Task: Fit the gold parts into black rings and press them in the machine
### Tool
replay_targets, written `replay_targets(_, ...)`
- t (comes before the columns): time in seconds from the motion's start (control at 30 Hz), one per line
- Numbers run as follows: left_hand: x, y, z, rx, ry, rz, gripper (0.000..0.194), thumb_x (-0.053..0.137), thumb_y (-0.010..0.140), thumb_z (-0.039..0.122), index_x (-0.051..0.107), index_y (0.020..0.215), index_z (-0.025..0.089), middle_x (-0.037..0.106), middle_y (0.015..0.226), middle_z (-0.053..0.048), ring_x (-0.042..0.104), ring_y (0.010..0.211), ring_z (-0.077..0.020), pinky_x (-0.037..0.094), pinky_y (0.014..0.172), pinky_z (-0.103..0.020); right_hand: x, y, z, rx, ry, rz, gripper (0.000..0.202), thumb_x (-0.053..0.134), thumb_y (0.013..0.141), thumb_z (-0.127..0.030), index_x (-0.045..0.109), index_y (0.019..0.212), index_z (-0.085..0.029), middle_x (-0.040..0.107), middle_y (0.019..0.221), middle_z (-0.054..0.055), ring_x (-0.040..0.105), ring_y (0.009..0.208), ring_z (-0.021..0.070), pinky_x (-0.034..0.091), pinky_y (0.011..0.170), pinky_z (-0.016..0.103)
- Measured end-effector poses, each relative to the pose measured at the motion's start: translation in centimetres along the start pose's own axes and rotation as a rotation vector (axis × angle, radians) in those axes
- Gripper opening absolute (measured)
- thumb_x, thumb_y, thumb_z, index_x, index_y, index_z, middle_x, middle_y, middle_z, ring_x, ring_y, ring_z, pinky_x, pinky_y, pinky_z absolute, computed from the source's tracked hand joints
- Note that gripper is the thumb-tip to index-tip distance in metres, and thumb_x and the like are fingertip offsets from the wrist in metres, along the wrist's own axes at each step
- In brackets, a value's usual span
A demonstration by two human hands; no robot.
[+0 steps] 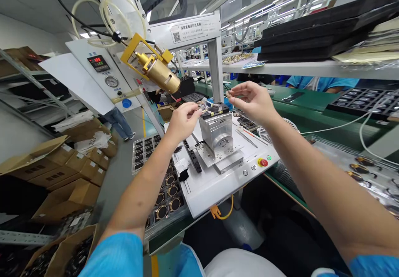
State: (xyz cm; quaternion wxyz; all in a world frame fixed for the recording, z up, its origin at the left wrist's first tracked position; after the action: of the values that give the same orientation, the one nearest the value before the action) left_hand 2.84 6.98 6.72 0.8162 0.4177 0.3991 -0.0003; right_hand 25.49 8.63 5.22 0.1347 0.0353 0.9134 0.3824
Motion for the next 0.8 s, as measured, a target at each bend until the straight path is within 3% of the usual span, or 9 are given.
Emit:
replay_targets(0.13, 3.3, 3.6, 0.4, 0.033, 0.143, -0.244, 0.028, 0.061, 0.095, 0.031, 0.078, 0.079, 0.017, 0.075, 0.081, -0.007, 0.069, 0.081, -0.0230, 0.051, 0.081, -0.035, -2.3, -5.8, -0.1, 0.124, 0.137, 0.052, 0.040, 0.082, 0.081, -0.045, 0.063, 0.106, -0.020, 0.075, 0.108, 0.010, 0.072, 0.107, 0.0267, 0.059, 0.097, 0.046)
replay_targets(0.2, 3.6, 4.3, 0.2, 0.020, 0.147, -0.243, 0.029, 0.063, 0.094, 0.035, 0.077, 0.076, 0.017, 0.076, 0.082, -0.007, 0.068, 0.083, -0.0232, 0.050, 0.083, -0.035, -3.5, -9.2, 0.5, 0.193, 0.182, 0.078, 0.042, 0.085, 0.078, -0.047, 0.065, 0.104, -0.021, 0.076, 0.107, 0.009, 0.073, 0.106, 0.0267, 0.060, 0.096, 0.046)
replay_targets(0.33, 4.1, 4.6, 0.2, 0.036, 0.116, -0.214, 0.032, 0.062, 0.093, 0.035, 0.073, 0.070, 0.016, 0.078, 0.105, -0.010, 0.069, 0.098, -0.0239, 0.049, 0.089, -0.034, -5.7, -16.6, 3.5, 0.408, 0.250, 0.163, 0.047, 0.088, 0.074, -0.053, 0.067, 0.103, -0.022, 0.077, 0.104, 0.010, 0.073, 0.105, 0.0286, 0.063, 0.088, 0.042)
replay_targets(0.47, 5.0, 4.7, 0.6, -0.007, 0.117, -0.226, 0.036, 0.060, 0.094, 0.039, 0.072, 0.069, 0.017, 0.078, 0.084, -0.008, 0.069, 0.081, -0.0218, 0.049, 0.078, -0.031, -6.6, -23.1, 6.9, 0.639, 0.302, 0.253, 0.051, 0.090, 0.070, -0.058, 0.069, 0.100, -0.021, 0.077, 0.101, 0.011, 0.074, 0.098, 0.0296, 0.064, 0.084, 0.042)
replay_targets(0.6, 5.3, 4.1, 1.4, -0.030, 0.188, -0.222, 0.037, 0.059, 0.095, 0.044, 0.072, 0.073, 0.017, 0.074, 0.073, -0.005, 0.065, 0.069, -0.0198, 0.049, 0.074, -0.031, -6.5, -27.1, 9.2, 0.781, 0.326, 0.254, 0.058, 0.091, 0.065, -0.061, 0.069, 0.099, -0.020, 0.077, 0.099, 0.012, 0.075, 0.093, 0.0302, 0.065, 0.075, 0.039)
replay_targets(0.7, 5.6, 2.8, 1.6, 0.023, 0.159, -0.282, 0.033, 0.063, 0.092, 0.050, 0.074, 0.096, 0.019, 0.078, 0.102, -0.007, 0.071, 0.092, -0.0240, 0.053, 0.088, -0.034, -6.5, -28.5, 10.8, 0.833, 0.304, 0.208, 0.059, 0.089, 0.067, -0.061, 0.067, 0.104, -0.020, 0.077, 0.103, 0.014, 0.074, 0.098, 0.0328, 0.065, 0.075, 0.041)
replay_targets(0.8, 5.7, 2.0, 1.2, 0.090, 0.149, -0.330, 0.054, 0.073, 0.083, 0.058, 0.068, 0.121, 0.019, 0.068, 0.136, -0.012, 0.062, 0.127, -0.0318, 0.047, 0.110, -0.042, -6.4, -29.3, 12.9, 0.882, 0.174, 0.087, 0.066, 0.083, 0.072, -0.054, 0.061, 0.123, -0.019, 0.077, 0.103, 0.013, 0.074, 0.095, 0.0317, 0.062, 0.075, 0.041)
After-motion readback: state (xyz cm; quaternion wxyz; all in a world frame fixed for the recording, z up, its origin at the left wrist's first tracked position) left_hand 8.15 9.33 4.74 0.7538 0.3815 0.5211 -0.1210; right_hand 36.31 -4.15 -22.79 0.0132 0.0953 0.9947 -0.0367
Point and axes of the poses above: each hand's wrist, its own y-axis towards the middle knuckle, its own x-axis out of the palm, z = x × y, the point moved 8 cm from there along y, towards the middle knuckle
